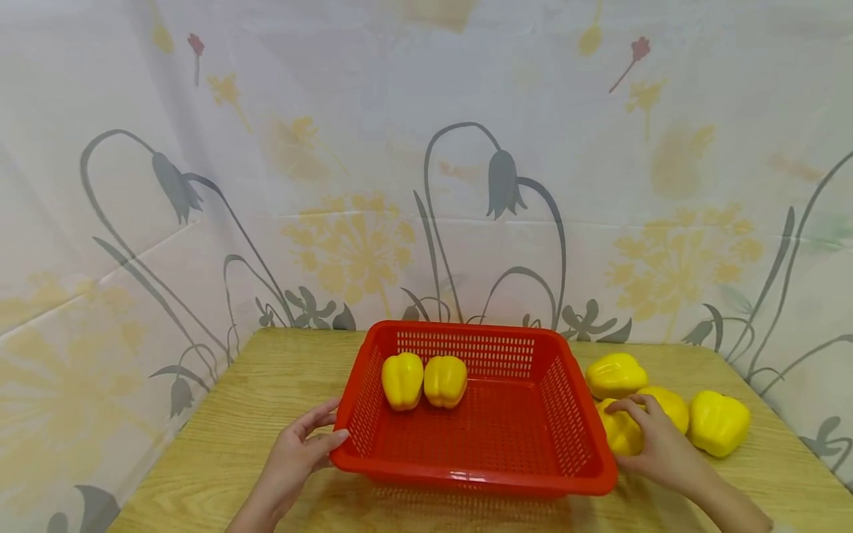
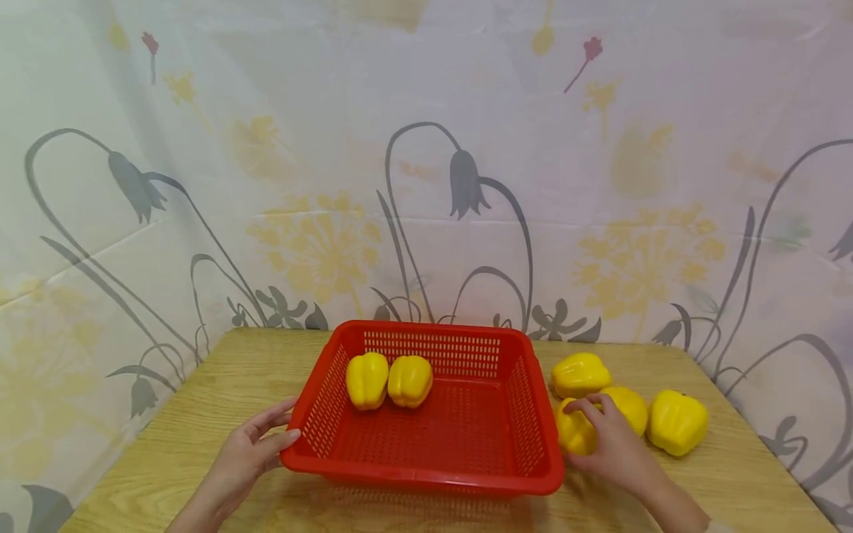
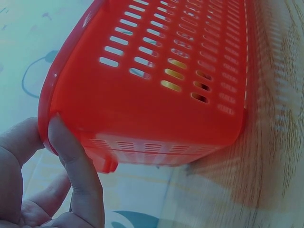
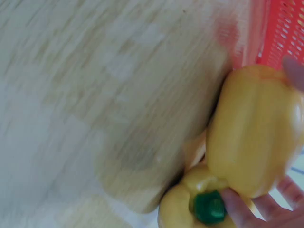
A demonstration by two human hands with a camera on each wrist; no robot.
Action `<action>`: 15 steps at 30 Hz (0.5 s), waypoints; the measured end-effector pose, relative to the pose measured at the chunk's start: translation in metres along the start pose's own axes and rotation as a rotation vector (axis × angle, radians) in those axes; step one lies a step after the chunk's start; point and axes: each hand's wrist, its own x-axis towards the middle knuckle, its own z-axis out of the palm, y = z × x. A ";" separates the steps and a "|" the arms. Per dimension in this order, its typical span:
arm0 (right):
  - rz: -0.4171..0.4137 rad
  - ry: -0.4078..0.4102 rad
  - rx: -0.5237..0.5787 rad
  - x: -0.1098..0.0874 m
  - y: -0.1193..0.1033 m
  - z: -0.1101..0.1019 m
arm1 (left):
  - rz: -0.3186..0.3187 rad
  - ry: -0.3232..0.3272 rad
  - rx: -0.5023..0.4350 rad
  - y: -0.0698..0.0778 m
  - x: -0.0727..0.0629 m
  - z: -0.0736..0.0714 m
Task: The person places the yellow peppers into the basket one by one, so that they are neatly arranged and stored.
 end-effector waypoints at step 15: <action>0.010 0.062 0.021 0.006 -0.001 -0.004 | -0.007 0.001 0.006 -0.001 0.001 -0.001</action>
